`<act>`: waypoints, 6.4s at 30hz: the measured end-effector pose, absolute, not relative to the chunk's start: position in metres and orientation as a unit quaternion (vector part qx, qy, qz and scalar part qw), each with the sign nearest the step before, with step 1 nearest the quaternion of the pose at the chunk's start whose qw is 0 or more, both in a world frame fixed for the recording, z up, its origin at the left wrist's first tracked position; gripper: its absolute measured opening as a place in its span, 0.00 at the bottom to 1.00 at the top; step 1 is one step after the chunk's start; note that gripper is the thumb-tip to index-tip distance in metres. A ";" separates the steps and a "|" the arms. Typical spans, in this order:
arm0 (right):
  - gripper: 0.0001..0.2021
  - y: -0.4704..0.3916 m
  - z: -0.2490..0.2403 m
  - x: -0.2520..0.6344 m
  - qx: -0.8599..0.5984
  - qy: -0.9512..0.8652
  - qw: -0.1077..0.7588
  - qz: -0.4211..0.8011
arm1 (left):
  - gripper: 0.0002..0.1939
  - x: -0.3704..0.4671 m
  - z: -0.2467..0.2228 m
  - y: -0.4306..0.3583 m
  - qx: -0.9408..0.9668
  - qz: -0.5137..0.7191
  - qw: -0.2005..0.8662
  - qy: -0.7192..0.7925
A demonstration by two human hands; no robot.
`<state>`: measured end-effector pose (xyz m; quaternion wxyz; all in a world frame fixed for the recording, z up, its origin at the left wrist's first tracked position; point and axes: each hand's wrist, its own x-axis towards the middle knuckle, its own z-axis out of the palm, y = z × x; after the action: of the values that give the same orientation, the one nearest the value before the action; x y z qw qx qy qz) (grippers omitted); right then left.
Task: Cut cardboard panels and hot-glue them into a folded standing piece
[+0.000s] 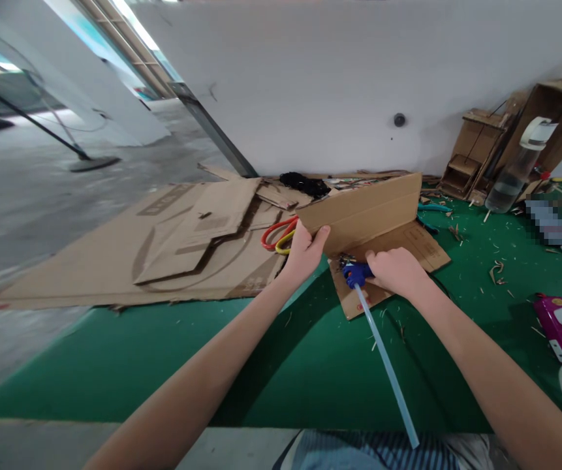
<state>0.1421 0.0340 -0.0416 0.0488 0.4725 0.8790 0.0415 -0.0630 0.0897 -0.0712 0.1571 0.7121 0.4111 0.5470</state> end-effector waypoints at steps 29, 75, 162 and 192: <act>0.17 0.035 -0.043 0.152 0.495 0.865 0.049 0.062 | 0.18 -0.062 -0.072 0.089 0.708 0.549 0.152 0.418; 0.17 0.038 -0.041 0.155 0.493 0.867 0.054 0.058 | 0.19 -0.062 -0.073 0.089 0.706 0.548 0.148 0.424; 0.36 0.059 -0.065 0.181 0.525 0.842 -0.086 0.086 | 0.17 -0.062 -0.074 0.090 0.713 0.549 0.126 0.418; 0.27 0.067 -0.059 0.210 0.580 0.803 -0.141 -0.006 | 0.17 -0.061 -0.074 0.089 0.708 0.548 0.135 0.423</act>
<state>0.2102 0.0667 -0.0594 -0.1409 0.5796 0.8026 -0.0056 -0.0610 0.0891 -0.0737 0.1354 0.7084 0.4232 0.5484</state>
